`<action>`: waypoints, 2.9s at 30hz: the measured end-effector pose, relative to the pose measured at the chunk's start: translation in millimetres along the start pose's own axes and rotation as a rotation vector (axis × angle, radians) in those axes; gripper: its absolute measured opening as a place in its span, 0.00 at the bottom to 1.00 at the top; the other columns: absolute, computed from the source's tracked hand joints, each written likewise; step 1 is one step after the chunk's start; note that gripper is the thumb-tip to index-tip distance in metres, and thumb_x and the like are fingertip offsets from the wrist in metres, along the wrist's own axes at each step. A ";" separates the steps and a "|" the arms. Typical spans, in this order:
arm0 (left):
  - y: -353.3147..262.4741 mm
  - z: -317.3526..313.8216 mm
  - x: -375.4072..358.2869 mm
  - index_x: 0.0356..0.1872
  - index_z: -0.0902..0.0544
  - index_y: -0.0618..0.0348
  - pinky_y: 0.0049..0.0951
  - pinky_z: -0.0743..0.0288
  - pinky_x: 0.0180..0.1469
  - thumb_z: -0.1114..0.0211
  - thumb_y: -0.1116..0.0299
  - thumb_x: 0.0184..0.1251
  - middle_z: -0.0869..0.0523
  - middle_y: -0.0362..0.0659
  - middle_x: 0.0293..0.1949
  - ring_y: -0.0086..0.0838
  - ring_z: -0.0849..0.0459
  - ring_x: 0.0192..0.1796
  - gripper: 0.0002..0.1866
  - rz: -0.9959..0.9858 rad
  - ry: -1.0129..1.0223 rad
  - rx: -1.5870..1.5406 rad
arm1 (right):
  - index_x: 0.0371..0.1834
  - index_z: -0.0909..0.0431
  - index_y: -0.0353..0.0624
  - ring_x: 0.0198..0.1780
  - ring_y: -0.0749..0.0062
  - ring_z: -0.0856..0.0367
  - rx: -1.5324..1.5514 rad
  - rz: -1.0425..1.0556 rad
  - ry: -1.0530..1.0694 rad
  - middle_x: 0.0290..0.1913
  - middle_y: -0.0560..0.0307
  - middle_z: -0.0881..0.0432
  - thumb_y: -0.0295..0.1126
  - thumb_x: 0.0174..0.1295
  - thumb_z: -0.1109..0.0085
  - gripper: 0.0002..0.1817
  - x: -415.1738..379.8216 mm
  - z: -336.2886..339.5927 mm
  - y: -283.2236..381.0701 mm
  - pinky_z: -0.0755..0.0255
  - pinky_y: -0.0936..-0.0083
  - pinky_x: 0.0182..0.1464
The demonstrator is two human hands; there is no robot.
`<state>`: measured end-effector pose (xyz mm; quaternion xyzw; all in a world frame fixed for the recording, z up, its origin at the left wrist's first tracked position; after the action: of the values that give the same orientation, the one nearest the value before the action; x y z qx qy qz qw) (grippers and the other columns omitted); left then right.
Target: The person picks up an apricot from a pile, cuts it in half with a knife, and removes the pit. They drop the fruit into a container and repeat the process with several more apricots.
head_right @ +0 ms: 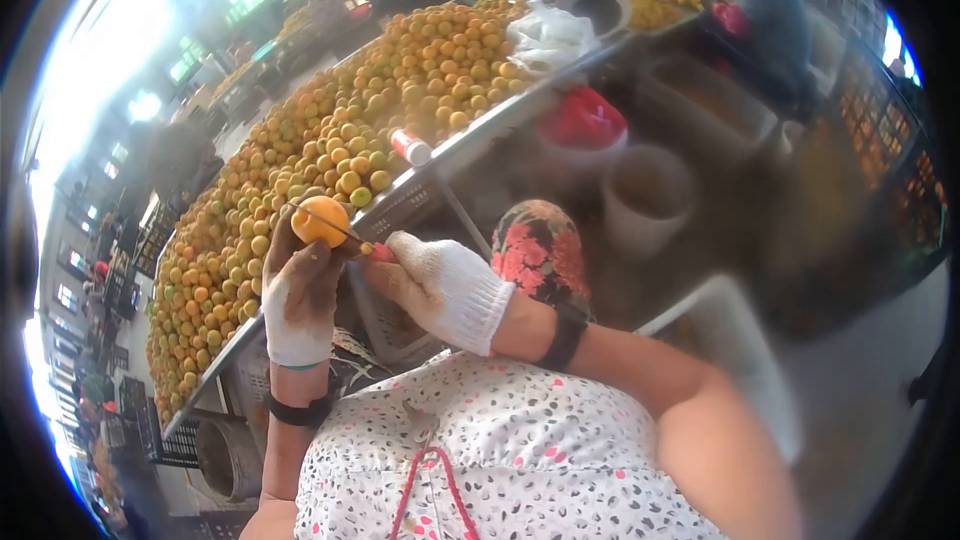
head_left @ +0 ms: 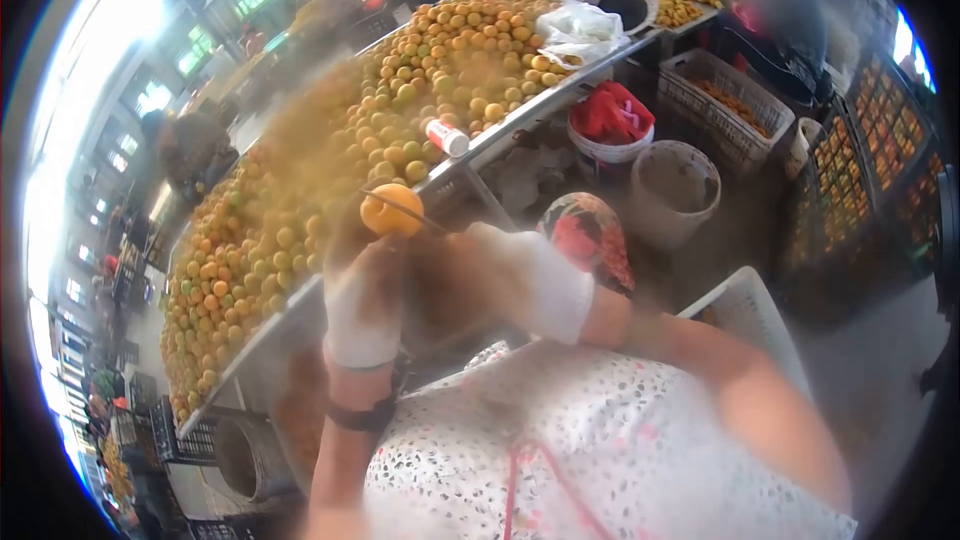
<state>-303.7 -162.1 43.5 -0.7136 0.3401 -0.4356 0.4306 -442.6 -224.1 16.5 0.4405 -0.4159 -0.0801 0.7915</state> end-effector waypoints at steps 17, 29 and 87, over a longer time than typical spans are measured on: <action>26.2 98.5 4.1 0.68 0.32 0.69 0.40 0.33 0.68 0.50 0.61 0.79 0.25 0.53 0.64 0.41 0.24 0.63 0.25 -0.079 -0.028 -0.048 | 0.39 0.27 0.35 0.31 0.39 0.17 -0.101 -0.134 0.017 0.25 0.38 0.19 0.39 0.68 0.43 0.15 20.5 -50.9 -20.4 0.26 0.53 0.31; 50.2 66.5 15.7 0.65 0.31 0.63 0.28 0.28 0.54 0.49 0.49 0.79 0.20 0.46 0.52 0.30 0.21 0.49 0.28 0.033 -0.116 0.058 | 0.39 0.29 0.36 0.24 0.47 0.18 -0.336 -0.068 -0.089 0.21 0.45 0.21 0.36 0.68 0.43 0.13 30.0 -59.8 -40.7 0.27 0.57 0.25; 33.1 55.2 -5.0 0.75 0.40 0.62 0.33 0.35 0.69 0.46 0.59 0.77 0.28 0.45 0.67 0.30 0.29 0.68 0.31 0.064 -0.093 -0.086 | 0.42 0.23 0.40 0.34 0.60 0.16 0.228 -0.177 -0.122 0.32 0.48 0.18 0.36 0.66 0.39 0.11 93.1 -74.0 -24.0 0.24 0.69 0.37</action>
<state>-258.8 -153.4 -2.1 -0.7395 0.3608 -0.3732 0.4285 -323.2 -237.8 33.2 0.5567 -0.4292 -0.1285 0.6995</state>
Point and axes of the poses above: each hand's wrist, its own x-axis towards the middle knuckle, its own z-axis out of the back of the hand, y = z × x, the point moved 8 cm from there along x, towards the middle knuckle
